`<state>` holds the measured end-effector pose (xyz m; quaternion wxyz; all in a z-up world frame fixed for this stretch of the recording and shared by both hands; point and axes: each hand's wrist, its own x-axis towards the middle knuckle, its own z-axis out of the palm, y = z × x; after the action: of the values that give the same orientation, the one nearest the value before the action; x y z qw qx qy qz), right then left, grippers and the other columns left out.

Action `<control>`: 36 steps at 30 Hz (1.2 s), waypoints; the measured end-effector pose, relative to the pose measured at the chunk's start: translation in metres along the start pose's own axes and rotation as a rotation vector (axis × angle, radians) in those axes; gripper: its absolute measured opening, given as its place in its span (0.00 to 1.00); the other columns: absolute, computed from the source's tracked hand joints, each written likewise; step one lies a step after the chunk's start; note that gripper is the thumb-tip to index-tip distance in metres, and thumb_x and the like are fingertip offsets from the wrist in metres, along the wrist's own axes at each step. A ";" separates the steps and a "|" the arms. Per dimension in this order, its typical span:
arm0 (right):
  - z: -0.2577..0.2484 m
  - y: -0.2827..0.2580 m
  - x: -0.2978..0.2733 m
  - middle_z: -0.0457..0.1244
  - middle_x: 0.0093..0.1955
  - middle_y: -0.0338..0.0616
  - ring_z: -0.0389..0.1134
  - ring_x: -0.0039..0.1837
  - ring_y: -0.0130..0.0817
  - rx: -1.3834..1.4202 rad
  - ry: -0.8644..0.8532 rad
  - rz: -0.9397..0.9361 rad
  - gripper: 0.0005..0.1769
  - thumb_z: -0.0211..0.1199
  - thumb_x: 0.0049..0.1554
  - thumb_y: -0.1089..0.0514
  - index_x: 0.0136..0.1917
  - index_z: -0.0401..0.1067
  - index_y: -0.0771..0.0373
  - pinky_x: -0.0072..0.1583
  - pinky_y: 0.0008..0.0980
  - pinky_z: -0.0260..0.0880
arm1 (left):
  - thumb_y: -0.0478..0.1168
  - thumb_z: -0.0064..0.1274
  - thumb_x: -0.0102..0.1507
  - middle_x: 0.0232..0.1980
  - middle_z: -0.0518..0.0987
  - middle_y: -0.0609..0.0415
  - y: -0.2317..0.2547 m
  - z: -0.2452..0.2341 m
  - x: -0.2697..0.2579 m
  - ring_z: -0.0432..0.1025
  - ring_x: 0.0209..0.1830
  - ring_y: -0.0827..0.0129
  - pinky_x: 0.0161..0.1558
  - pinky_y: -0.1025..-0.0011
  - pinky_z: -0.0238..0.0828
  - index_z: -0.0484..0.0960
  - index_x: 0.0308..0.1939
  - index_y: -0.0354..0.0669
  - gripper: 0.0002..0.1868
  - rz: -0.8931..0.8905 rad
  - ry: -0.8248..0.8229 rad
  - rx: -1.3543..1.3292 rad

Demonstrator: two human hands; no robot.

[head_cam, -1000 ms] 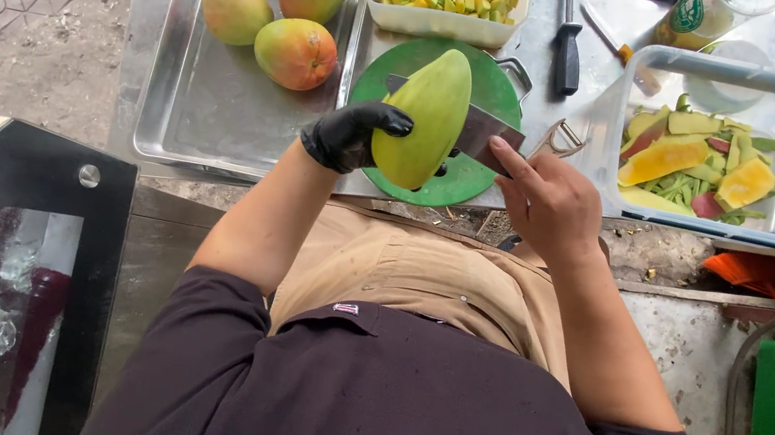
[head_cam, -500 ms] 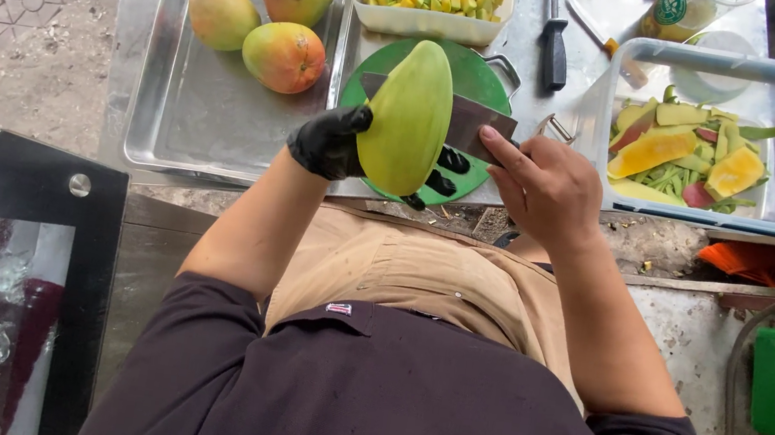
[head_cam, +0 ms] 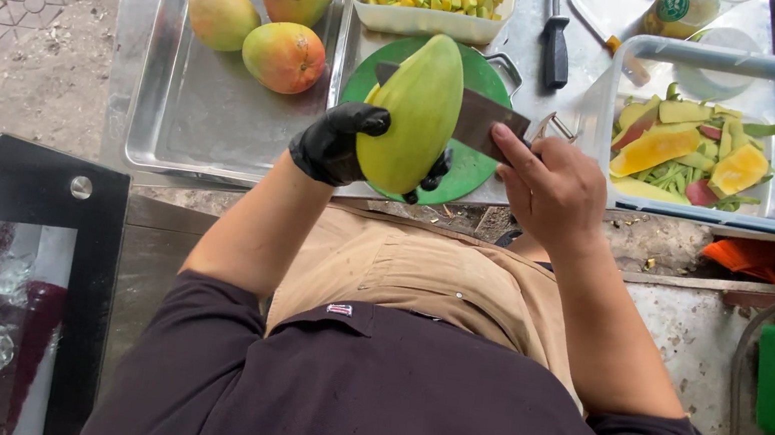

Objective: Cutting and dicing mangoes into small pieces on a cutting board.

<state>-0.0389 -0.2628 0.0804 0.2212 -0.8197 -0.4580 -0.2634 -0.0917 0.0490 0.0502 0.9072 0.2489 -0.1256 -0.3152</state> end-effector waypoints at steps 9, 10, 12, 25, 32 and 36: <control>-0.008 -0.002 0.010 0.59 0.39 0.41 0.62 0.39 0.41 0.001 -0.003 0.005 0.23 0.68 0.64 0.53 0.73 0.73 0.44 0.42 0.41 0.62 | 0.48 0.59 0.63 0.62 0.76 0.30 0.003 0.000 -0.001 0.76 0.58 0.39 0.55 0.45 0.79 0.64 0.72 0.27 0.40 -0.024 0.031 -0.046; -0.007 -0.004 0.012 0.59 0.39 0.41 0.62 0.39 0.41 0.009 -0.003 -0.007 0.23 0.68 0.64 0.53 0.73 0.73 0.44 0.42 0.41 0.62 | 0.48 0.59 0.63 0.62 0.76 0.30 -0.004 -0.006 0.003 0.76 0.58 0.39 0.55 0.45 0.79 0.64 0.72 0.27 0.40 -0.011 0.037 -0.042; -0.004 -0.006 0.019 0.60 0.39 0.41 0.62 0.39 0.41 0.032 -0.007 0.022 0.24 0.68 0.64 0.54 0.73 0.73 0.45 0.42 0.41 0.63 | 0.49 0.59 0.65 0.61 0.77 0.30 -0.014 -0.017 0.012 0.76 0.56 0.38 0.52 0.47 0.79 0.63 0.73 0.28 0.40 0.012 0.084 -0.005; -0.007 0.040 0.003 0.69 0.67 0.59 0.72 0.59 0.46 0.227 0.193 0.269 0.22 0.54 0.76 0.62 0.81 0.64 0.70 0.62 0.36 0.71 | 0.57 0.59 0.64 0.58 0.78 0.36 -0.020 -0.066 0.081 0.75 0.51 0.54 0.50 0.57 0.76 0.68 0.72 0.22 0.44 -0.149 0.262 0.545; 0.003 0.026 -0.022 0.67 0.70 0.58 0.71 0.66 0.37 0.333 0.177 0.334 0.22 0.53 0.77 0.57 0.78 0.63 0.72 0.67 0.31 0.69 | 0.63 0.62 0.51 0.58 0.78 0.37 -0.028 -0.117 0.160 0.76 0.57 0.50 0.59 0.58 0.73 0.69 0.62 0.32 0.47 -0.307 0.900 1.812; 0.001 0.029 -0.040 0.68 0.62 0.51 0.65 0.53 0.26 0.390 0.179 0.448 0.24 0.54 0.76 0.56 0.79 0.63 0.72 0.58 0.25 0.67 | 0.67 0.66 0.44 0.56 0.76 0.38 -0.028 -0.137 0.164 0.71 0.58 0.49 0.58 0.57 0.70 0.70 0.58 0.35 0.50 -0.419 0.899 2.100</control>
<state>-0.0309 -0.3018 0.0507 0.4663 -0.8159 -0.2865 -0.1863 0.0732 -0.0229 -0.0681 0.1474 0.9842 0.0519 -0.0830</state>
